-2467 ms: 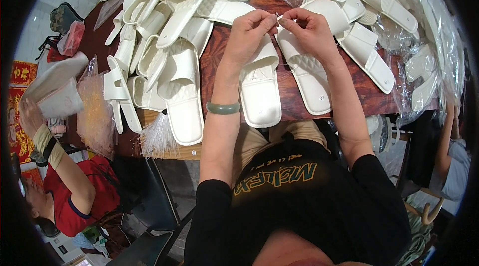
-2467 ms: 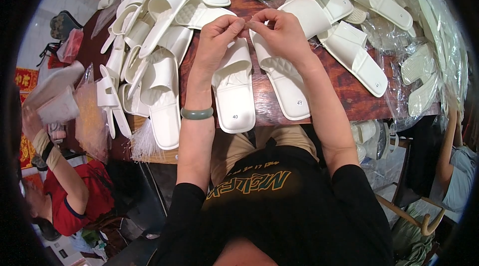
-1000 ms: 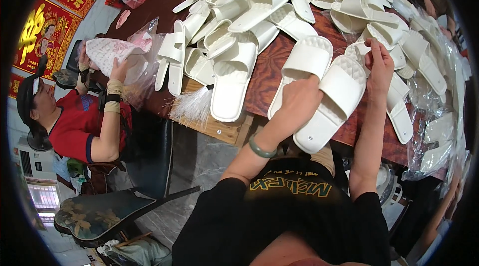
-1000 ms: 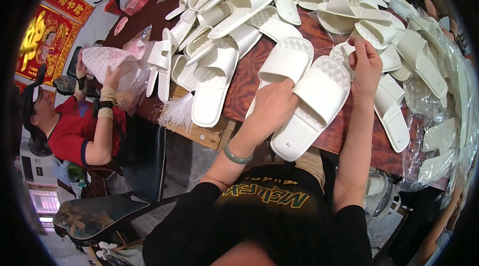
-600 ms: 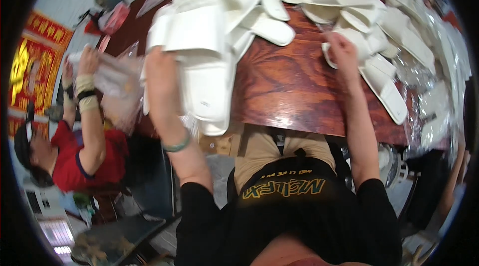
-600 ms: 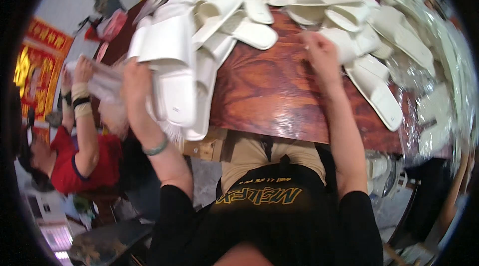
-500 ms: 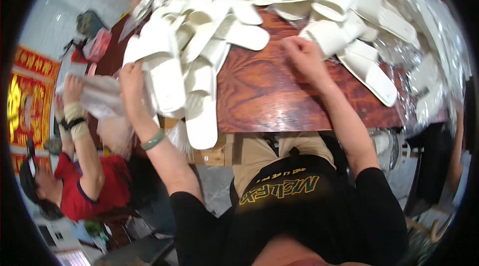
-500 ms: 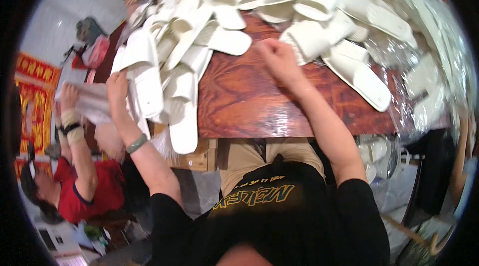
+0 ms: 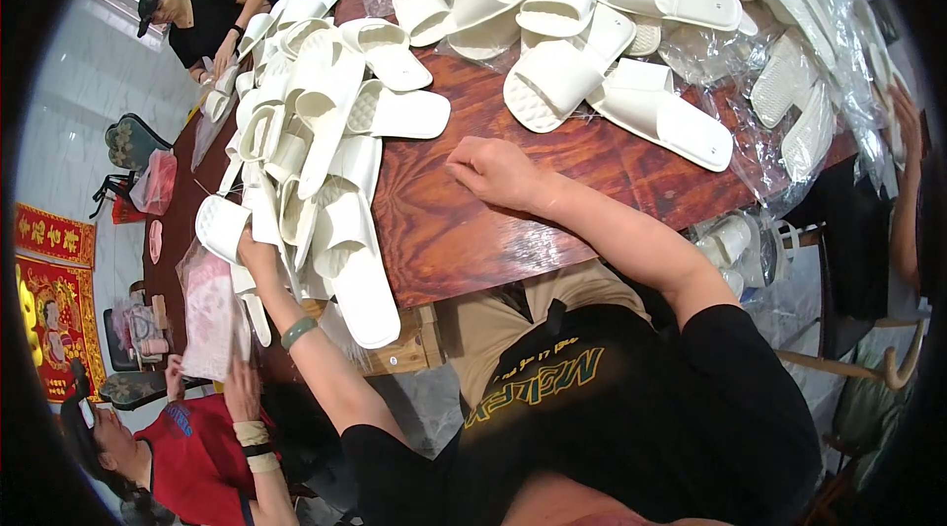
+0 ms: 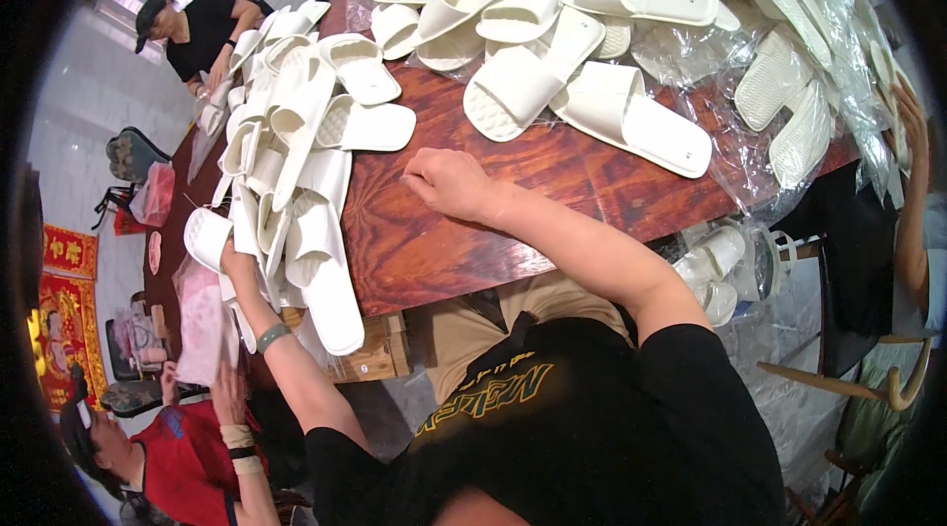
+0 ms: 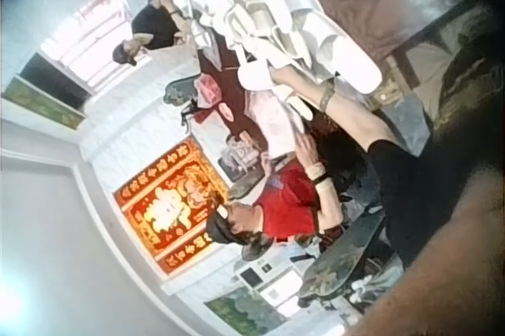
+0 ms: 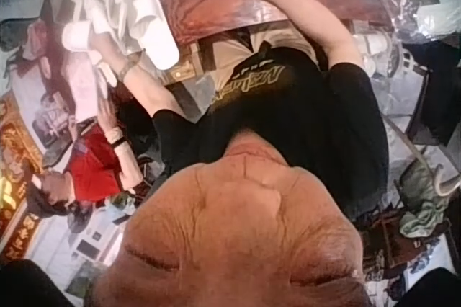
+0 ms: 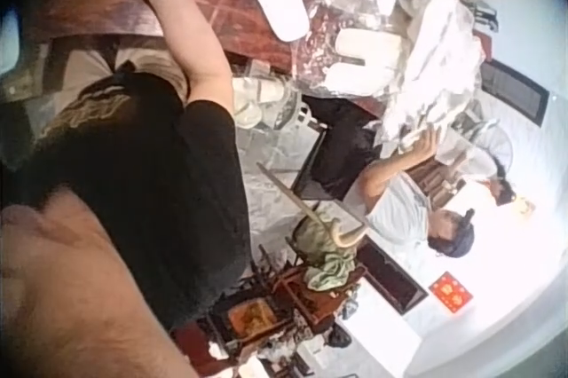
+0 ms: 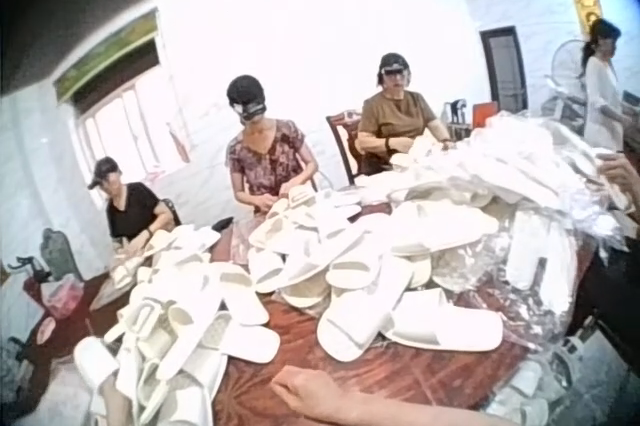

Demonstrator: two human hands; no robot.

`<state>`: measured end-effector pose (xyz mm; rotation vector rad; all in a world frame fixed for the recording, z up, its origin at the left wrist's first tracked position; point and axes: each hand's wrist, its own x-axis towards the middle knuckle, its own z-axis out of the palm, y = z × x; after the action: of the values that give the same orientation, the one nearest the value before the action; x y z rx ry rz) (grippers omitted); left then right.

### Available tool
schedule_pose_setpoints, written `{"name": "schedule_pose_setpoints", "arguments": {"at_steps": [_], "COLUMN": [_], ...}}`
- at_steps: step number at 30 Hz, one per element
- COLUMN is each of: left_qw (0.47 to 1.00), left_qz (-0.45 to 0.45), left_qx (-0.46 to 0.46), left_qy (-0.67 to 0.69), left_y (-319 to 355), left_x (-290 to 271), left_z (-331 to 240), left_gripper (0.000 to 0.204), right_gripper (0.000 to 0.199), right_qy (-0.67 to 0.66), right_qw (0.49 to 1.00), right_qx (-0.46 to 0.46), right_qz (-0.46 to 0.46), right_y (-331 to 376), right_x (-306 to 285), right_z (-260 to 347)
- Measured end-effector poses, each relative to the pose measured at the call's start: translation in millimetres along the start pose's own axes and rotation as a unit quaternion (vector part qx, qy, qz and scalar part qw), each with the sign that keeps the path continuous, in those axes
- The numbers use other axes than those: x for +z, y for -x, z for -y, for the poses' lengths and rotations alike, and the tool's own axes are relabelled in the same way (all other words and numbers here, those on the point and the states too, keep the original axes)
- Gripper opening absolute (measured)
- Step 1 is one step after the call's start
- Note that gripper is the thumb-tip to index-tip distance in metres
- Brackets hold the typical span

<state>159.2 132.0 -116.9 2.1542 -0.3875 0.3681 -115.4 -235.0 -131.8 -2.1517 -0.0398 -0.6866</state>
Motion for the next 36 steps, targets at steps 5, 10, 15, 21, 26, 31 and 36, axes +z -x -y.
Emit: {"name": "schedule_pose_setpoints", "arguments": {"at_steps": [5,10,15,21,26,31,36], "left_qw": [0.982,0.96,0.983,0.999,0.989,0.915,0.844], "left_qz": [0.027,-0.008,-0.091,-0.033,-0.055,-0.012,0.131], "left_qx": [-0.032,0.01,0.017,-0.002,0.132,0.051,0.079], "left_qy": [-0.184,-0.281,-0.156,-0.007,0.031,0.399,0.514], "left_y": [20.7,55.5,96.2,156.1,187.1,223.7,235.2], "left_x": [-14.2,-22.8,-52.3,-43.4,-9.6,-51.5,-57.5], "left_z": [-2.6,-41.7,-98.2,-214.9,-235.9,-240.7,-247.9], "left_gripper": [0.036,0.036,0.036,0.03,0.027,0.032,0.044], "right_gripper": [0.016,0.013,0.02,0.039,0.026,0.018,0.025], "right_qy": [0.049,0.088,0.12,0.575,0.533,0.269,0.082], "right_qw": [0.998,0.992,0.986,0.808,0.769,0.954,0.98], "right_qx": [-0.017,-0.035,-0.11,-0.003,-0.18,-0.025,-0.003], "right_qz": [0.036,0.081,-0.045,-0.131,-0.303,-0.131,-0.182], "right_y": [6.6,8.7,-19.0,-112.2,-141.3,-130.7,-146.3], "right_x": [2.7,-2.3,-19.4,-94.3,-120.7,-104.1,-129.9], "right_z": [-2.2,-0.1,-5.3,-49.7,-116.8,-57.7,-50.4]}}
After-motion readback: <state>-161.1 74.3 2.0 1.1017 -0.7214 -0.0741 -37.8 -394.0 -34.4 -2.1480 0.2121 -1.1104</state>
